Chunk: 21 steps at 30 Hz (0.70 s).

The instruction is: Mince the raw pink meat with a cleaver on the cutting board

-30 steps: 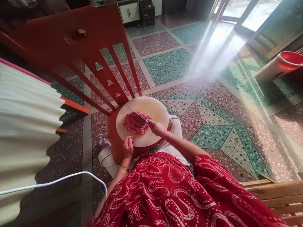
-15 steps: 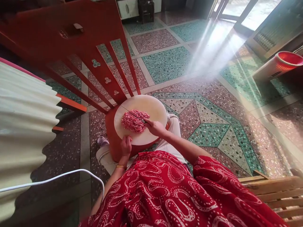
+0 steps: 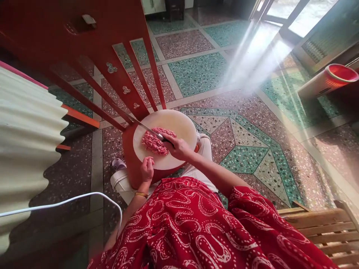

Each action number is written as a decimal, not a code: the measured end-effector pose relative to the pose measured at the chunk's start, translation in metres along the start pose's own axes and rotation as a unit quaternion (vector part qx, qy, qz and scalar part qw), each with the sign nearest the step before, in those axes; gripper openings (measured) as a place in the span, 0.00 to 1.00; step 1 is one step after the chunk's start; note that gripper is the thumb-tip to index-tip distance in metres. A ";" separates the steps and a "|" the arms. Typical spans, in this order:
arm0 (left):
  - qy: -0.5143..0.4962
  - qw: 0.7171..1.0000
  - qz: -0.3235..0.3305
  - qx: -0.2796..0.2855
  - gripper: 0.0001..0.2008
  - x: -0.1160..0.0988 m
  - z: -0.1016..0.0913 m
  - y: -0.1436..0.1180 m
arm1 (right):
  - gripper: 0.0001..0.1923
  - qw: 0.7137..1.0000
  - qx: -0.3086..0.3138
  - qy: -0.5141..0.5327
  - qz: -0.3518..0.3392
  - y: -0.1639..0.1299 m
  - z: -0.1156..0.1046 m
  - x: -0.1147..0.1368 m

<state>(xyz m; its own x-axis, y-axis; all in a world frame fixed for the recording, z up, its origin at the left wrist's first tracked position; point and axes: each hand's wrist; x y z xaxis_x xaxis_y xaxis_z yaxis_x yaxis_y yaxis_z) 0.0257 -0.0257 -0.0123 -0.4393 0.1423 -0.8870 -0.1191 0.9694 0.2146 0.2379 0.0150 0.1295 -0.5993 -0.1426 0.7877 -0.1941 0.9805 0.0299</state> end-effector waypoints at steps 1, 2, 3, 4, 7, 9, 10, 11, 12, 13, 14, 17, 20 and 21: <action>0.000 1.000 0.002 -0.002 0.13 0.000 0.001 0.000 | 0.25 0.999 -0.015 0.015 -0.028 -0.001 0.000 0.002; 0.001 1.000 0.003 -0.005 0.13 0.001 0.001 -0.001 | 0.25 0.999 -0.023 0.018 -0.039 -0.003 0.002 0.001; 0.002 1.000 0.002 -0.007 0.13 0.001 0.001 -0.001 | 0.25 0.999 -0.019 0.008 -0.028 -0.005 0.006 -0.003; 0.004 1.000 -0.002 -0.009 0.13 0.002 0.002 -0.002 | 0.25 1.000 -0.003 -0.015 0.002 -0.008 0.010 -0.009; 0.011 1.000 -0.017 -0.009 0.12 0.002 0.001 -0.003 | 0.21 0.985 0.075 -0.099 0.116 -0.012 0.018 -0.022; 0.005 1.000 -0.021 -0.007 0.12 0.000 0.001 -0.002 | 0.20 0.984 0.081 -0.105 0.121 -0.011 0.015 -0.018; -0.004 1.000 -0.021 -0.008 0.12 -0.001 0.000 -0.002 | 0.21 0.989 0.066 -0.090 0.098 -0.011 0.012 -0.012; -0.013 1.000 -0.022 -0.012 0.12 -0.001 0.000 -0.002 | 0.21 0.994 0.048 -0.069 0.066 -0.012 0.008 -0.007; -0.023 0.999 -0.025 -0.020 0.12 -0.002 0.000 -0.002 | 0.23 0.998 0.035 -0.049 0.032 -0.013 0.006 -0.002; -0.033 0.999 -0.030 -0.029 0.12 -0.003 -0.001 -0.002 | 0.23 0.999 0.028 -0.037 0.007 -0.015 0.005 0.000; -0.041 0.998 -0.036 -0.040 0.12 -0.004 -0.002 -0.003 | 0.24 0.999 0.026 -0.038 -0.004 -0.019 0.006 -0.001; -0.049 0.995 -0.051 -0.074 0.12 -0.009 -0.007 -0.006 | 0.23 0.990 0.065 -0.118 0.045 -0.028 0.021 -0.018; -0.050 0.992 -0.056 -0.100 0.12 -0.017 -0.016 -0.007 | 0.22 0.971 0.108 -0.186 0.102 -0.028 0.032 -0.036; -0.048 0.991 -0.060 -0.107 0.12 -0.021 -0.020 -0.006 | 0.22 0.972 0.105 -0.183 0.099 -0.027 0.032 -0.039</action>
<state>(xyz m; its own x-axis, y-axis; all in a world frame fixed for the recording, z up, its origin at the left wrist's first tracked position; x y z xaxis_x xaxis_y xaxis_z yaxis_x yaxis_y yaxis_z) 0.0181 -0.0383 0.0133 -0.3252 0.0575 -0.9439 -0.3559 0.9173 0.1785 0.2420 -0.0105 0.0785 -0.8703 -0.0301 0.4916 -0.1782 0.9497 -0.2574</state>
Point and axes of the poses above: each hand's wrist, its own y-axis towards the middle knuckle, its own z-axis out of the palm, x = y × z, and after that the axes turned 8 degrees about z, right-handed
